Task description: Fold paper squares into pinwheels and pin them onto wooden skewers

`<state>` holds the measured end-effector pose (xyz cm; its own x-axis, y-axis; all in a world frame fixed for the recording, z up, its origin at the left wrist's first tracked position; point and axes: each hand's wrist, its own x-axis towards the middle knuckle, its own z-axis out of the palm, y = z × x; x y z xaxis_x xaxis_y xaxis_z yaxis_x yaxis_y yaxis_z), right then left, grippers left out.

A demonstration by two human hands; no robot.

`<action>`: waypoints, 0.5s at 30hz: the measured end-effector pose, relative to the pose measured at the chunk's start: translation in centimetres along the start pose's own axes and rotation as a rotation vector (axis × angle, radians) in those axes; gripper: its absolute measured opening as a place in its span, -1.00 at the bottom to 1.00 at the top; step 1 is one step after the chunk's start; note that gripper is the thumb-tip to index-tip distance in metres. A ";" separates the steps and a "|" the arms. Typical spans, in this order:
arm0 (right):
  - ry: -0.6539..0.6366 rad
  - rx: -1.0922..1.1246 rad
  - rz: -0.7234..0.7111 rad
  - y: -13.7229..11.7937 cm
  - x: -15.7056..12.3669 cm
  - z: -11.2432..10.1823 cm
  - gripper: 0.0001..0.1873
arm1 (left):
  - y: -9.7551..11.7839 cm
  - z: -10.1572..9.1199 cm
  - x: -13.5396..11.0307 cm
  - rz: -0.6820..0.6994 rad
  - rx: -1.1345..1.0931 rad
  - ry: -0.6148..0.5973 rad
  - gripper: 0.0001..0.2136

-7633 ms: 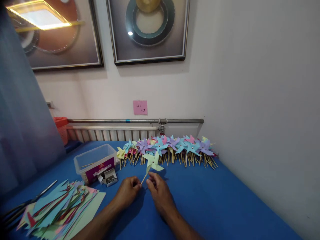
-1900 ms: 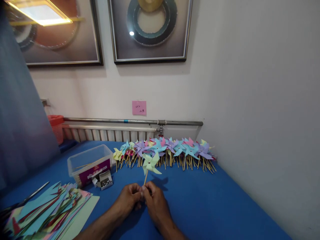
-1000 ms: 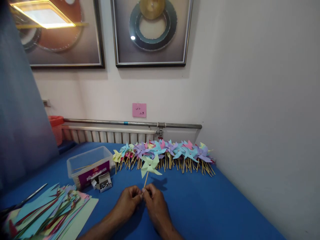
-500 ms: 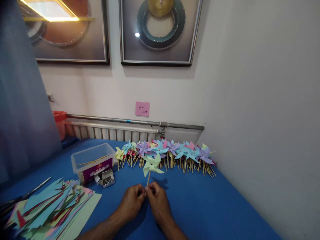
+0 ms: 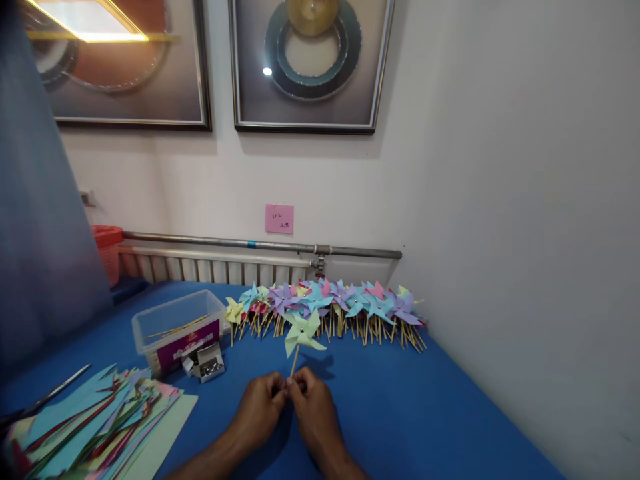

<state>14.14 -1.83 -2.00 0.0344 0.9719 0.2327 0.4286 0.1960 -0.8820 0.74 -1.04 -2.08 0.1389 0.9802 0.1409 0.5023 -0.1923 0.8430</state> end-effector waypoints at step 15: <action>0.049 -0.096 0.008 0.1 0.7 -0.3 -0.75 | 0.5 -0.5 -0.2 -0.007 0.135 -0.028 -0.88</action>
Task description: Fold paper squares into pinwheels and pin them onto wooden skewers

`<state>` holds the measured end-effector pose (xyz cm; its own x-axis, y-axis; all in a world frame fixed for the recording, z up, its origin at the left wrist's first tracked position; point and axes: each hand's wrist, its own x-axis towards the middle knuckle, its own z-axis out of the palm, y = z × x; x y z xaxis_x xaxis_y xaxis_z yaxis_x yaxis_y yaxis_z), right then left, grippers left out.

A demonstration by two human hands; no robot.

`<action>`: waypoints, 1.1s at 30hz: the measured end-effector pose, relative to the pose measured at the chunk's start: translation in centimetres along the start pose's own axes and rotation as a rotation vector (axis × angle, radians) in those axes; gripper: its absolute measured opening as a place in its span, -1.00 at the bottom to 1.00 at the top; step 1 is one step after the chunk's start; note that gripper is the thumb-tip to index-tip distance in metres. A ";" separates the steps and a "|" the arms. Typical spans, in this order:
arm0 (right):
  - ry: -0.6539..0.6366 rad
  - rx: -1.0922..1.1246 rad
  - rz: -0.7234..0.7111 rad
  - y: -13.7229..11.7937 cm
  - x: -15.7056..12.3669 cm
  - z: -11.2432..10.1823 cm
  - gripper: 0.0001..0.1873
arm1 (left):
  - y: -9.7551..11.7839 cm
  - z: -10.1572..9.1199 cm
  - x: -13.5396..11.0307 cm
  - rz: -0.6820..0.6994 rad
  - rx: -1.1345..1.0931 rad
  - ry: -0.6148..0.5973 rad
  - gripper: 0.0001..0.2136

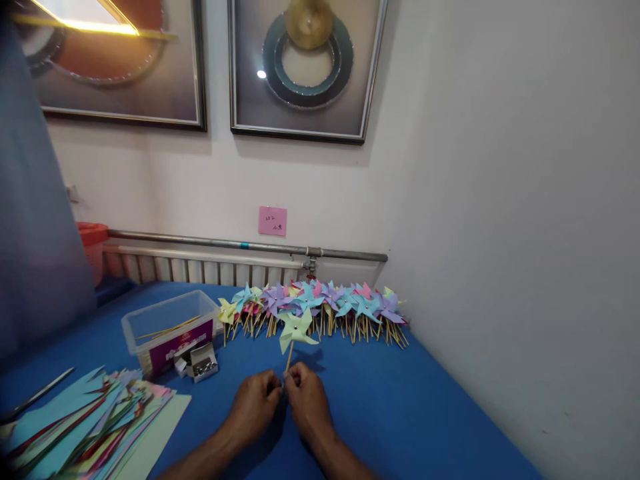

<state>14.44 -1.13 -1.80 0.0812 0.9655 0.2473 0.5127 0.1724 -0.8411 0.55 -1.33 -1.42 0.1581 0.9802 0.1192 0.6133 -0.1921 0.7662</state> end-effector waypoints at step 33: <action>0.132 -0.558 0.078 1.1 12.3 2.2 -0.75 | 0.5 -0.3 -0.9 0.064 0.129 -0.048 -0.86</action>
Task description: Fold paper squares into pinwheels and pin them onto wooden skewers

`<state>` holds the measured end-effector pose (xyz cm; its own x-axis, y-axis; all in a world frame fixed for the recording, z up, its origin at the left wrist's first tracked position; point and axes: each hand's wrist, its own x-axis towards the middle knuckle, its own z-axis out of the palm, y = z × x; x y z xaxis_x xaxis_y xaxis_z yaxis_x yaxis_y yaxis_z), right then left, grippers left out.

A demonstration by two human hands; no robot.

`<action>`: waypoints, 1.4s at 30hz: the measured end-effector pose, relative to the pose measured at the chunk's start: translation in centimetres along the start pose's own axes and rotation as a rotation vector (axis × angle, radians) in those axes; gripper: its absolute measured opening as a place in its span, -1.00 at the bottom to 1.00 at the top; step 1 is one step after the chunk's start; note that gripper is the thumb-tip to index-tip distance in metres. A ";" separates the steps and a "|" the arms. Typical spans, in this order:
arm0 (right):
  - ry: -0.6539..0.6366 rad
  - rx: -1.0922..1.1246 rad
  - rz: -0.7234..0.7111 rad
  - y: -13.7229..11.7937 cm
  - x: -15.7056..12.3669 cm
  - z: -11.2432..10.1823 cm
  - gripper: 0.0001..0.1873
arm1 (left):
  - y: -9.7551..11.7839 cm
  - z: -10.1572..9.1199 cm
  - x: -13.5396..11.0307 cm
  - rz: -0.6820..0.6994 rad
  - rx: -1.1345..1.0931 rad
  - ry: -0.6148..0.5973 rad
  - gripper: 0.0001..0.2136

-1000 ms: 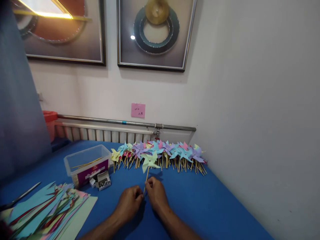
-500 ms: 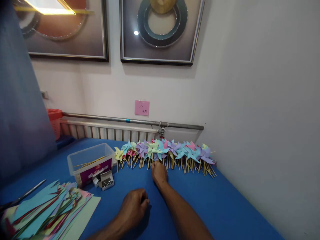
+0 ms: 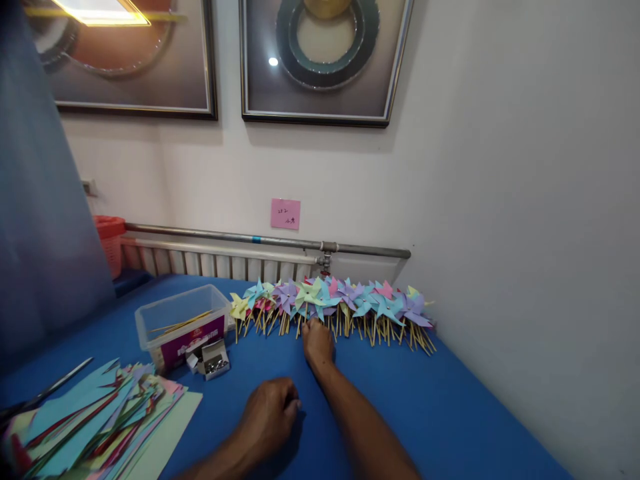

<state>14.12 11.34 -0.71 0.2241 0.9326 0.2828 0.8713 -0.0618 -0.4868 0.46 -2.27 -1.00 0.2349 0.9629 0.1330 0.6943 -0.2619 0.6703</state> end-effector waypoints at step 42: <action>-0.168 0.496 -0.152 0.6 -14.3 -4.5 -0.59 | -12.7 -16.1 -15.4 -0.187 0.546 0.846 -0.75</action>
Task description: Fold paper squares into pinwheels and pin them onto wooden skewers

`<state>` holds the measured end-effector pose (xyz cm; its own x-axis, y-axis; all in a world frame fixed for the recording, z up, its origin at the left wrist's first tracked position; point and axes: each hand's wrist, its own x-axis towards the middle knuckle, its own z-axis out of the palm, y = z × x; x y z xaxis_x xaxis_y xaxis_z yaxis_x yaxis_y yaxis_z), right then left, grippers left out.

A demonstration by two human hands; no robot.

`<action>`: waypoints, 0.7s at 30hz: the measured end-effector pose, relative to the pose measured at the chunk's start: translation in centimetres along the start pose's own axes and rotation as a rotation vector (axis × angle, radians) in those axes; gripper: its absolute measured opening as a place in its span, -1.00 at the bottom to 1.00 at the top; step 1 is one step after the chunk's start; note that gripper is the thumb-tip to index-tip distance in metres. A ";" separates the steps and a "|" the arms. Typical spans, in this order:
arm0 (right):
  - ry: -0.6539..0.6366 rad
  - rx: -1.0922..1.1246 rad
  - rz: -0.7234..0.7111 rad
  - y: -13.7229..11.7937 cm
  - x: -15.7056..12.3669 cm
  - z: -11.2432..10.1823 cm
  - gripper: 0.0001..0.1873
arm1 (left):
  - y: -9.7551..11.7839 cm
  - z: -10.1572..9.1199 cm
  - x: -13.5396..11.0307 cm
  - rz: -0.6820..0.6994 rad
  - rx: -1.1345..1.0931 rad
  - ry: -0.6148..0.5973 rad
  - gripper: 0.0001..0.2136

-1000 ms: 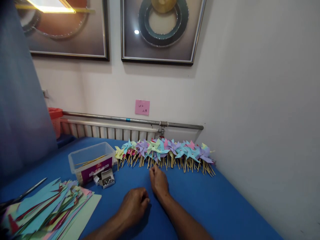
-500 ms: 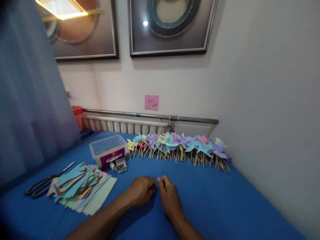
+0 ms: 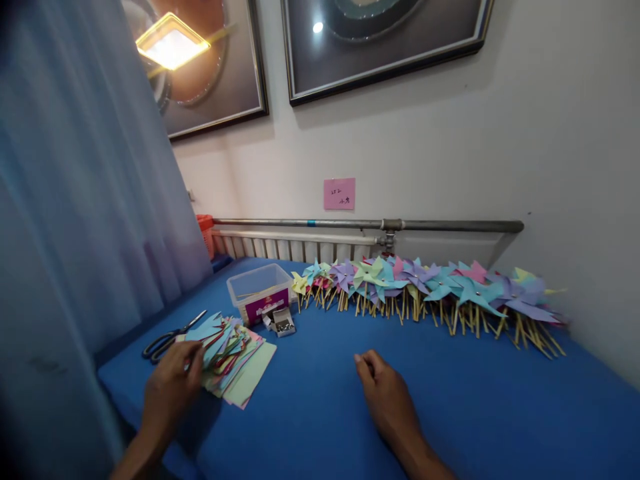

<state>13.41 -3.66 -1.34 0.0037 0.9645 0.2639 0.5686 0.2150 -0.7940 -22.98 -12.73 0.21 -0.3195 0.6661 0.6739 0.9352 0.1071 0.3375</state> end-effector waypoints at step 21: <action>-0.004 -0.014 -0.007 -0.1 0.0 0.0 -0.58 | -5.2 1.6 4.4 -0.118 0.169 -0.301 -0.50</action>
<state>13.34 -3.71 -1.23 -0.0038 0.9636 0.2673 0.5803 0.2198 -0.7842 -28.98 -9.21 0.37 -0.3910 0.8265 0.4051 0.9146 0.2996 0.2714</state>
